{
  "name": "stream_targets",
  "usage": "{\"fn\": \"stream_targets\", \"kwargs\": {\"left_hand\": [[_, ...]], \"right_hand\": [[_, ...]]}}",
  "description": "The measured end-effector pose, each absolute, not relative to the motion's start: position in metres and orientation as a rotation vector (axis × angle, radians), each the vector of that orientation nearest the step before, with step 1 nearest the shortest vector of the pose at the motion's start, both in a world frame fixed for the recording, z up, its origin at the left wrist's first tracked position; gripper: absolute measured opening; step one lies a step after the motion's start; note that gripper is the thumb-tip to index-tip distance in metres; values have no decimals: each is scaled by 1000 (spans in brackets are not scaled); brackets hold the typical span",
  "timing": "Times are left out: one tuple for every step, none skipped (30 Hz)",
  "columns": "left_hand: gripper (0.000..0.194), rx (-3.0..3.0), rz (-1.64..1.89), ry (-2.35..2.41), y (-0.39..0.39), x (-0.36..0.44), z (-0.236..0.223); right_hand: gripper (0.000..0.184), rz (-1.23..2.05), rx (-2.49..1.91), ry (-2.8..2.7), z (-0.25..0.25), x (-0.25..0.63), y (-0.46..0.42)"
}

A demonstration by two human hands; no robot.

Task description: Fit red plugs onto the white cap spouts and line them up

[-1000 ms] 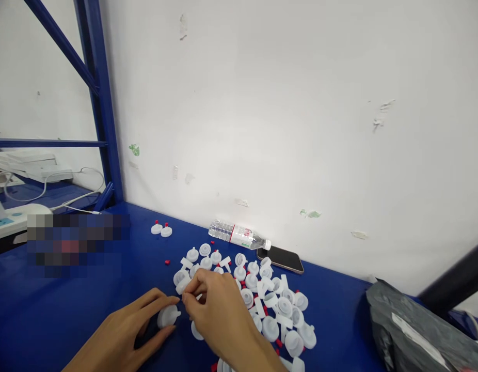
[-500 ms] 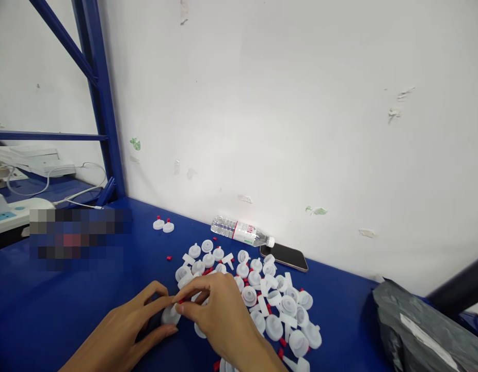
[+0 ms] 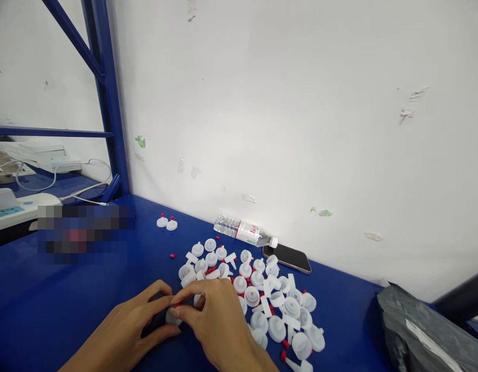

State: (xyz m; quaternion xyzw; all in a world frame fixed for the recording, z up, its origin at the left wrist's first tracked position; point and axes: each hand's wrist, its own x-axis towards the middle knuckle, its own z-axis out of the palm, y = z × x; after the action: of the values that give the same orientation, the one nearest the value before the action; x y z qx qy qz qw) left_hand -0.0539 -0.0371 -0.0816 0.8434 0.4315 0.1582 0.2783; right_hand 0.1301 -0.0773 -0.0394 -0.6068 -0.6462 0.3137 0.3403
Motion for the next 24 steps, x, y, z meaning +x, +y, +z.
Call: {"fn": "stream_targets", "kwargs": {"left_hand": [[18,2261,431,1159,-37,-54,-81],[18,2259,434,1161,-37,-54,-81],[18,2254,435,1164,-37,-54,-82],[18,2249,435,1166,-37,-54,-82],[19,2245,435,1168,-37,-54,-83],[19,2239,435,1166,-37,-55,-84],[19,2232,435,1162,-36,-55,-86],[19,2223,430,1157,-36,-56,-87],[19,2214,429,1153,-36,-56,-89],[19,2205,426,1148,-36,-56,-90],[20,2199,423,1152,-35,-56,-91],[19,2195,418,1161,-35,-56,-93],[18,2194,415,1172,-34,-56,-93],[17,2195,405,1177,-34,-56,-94],[17,2198,394,1182,-33,-55,-94],[16,2200,379,1186,-32,-55,-94],[16,2202,372,1188,-32,-54,-94],[17,2204,367,1189,-32,-54,-93],[16,2204,366,1193,-33,-54,-92],[17,2203,369,1199,-34,-54,-90],[17,2201,373,1196,-35,-54,-88],[18,2207,383,1183,-38,-54,-85],[20,2224,406,1162,-40,-54,-82],[25,2245,437,1135,-43,-55,-79]], "right_hand": [[15,811,-1575,-1683,-41,130,-77],[15,809,-1574,-1686,-43,130,-76],[16,813,-1576,-1689,-44,130,-76],[17,818,-1583,-1691,-46,130,-75],[17,818,-1594,-1692,-47,130,-75],[16,816,-1608,-1697,-48,130,-74],[15,806,-1622,-1703,-48,130,-74],[15,792,-1635,-1716,-48,131,-74],[15,765,-1638,-1745,-48,131,-75],[15,725,-1631,-1794,-48,131,-75],[15,672,-1613,-1861,-48,131,-76],[16,603,-1590,-1939,-48,131,-78],[18,526,-1573,-2018,-48,131,-79],[20,450,-1569,-2091,-48,130,-80],[21,386,-1579,-2148,-48,129,-81],[22,340,-1601,-2190,-48,128,-81],[22,312,-1623,-2217,-48,127,-81],[22,299,-1637,-2233,-48,127,-81],[22,291,-1640,-2242,-48,126,-81],[22,280,-1633,-2246,-49,126,-81],[22,267,-1624,-2246,-51,126,-81],[22,250,-1618,-2242,-52,127,-81],[21,230,-1617,-2231,-54,127,-81],[19,210,-1622,-2213,-54,128,-82]]}}
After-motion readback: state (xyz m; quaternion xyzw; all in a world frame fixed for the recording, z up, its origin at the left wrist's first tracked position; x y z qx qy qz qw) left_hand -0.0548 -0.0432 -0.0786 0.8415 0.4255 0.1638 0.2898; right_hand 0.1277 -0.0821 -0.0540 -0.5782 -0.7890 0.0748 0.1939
